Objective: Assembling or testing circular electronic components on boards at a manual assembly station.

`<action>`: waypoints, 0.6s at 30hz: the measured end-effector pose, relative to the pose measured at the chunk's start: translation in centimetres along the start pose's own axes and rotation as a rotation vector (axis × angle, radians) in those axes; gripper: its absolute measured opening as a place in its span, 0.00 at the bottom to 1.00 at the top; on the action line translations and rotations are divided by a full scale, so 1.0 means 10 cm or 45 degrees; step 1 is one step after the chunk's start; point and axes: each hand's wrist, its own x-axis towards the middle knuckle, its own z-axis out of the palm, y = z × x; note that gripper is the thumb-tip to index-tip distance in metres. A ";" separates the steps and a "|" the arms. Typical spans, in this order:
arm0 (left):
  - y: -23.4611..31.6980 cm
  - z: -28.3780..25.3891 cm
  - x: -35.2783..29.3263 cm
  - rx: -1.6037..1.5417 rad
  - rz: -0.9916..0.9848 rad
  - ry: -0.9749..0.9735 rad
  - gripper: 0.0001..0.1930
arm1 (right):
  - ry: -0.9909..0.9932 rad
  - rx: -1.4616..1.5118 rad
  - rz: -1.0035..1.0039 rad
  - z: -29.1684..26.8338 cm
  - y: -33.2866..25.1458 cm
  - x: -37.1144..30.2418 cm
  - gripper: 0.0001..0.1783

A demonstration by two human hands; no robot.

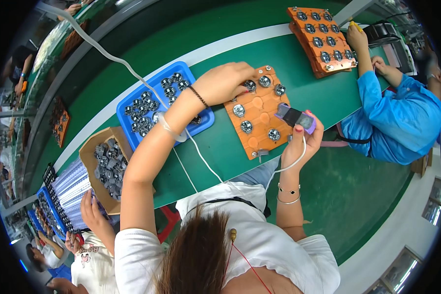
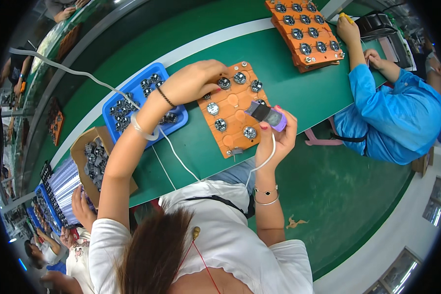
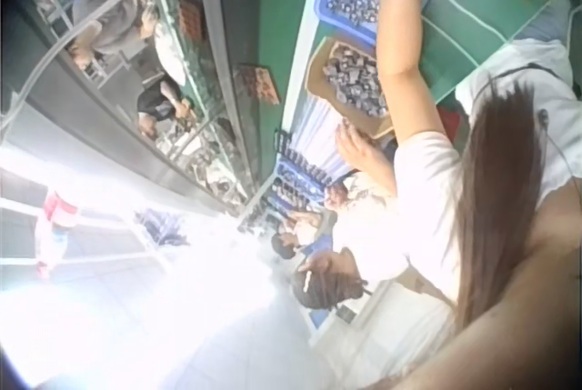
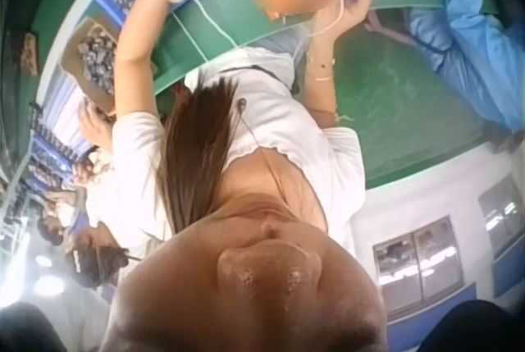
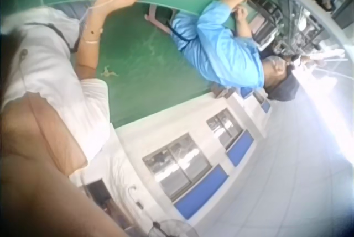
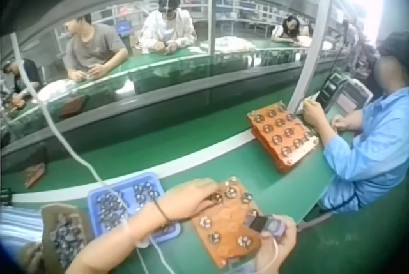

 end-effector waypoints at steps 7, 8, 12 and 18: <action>-0.07 -0.23 -0.19 0.210 0.111 -0.258 0.05 | -0.213 -0.051 -0.030 0.10 -0.06 -0.05 0.22; -0.11 -0.22 -0.22 0.215 0.105 -0.256 0.05 | -0.268 -0.065 -0.028 0.12 -0.07 -0.06 0.20; -0.02 -0.27 -0.21 0.127 0.178 -0.256 0.05 | -0.360 -0.146 0.040 0.21 -0.13 -0.08 0.20; 0.48 -0.26 -0.26 0.052 0.140 -0.181 0.07 | -0.481 -0.286 -0.107 0.24 -0.15 -0.09 0.21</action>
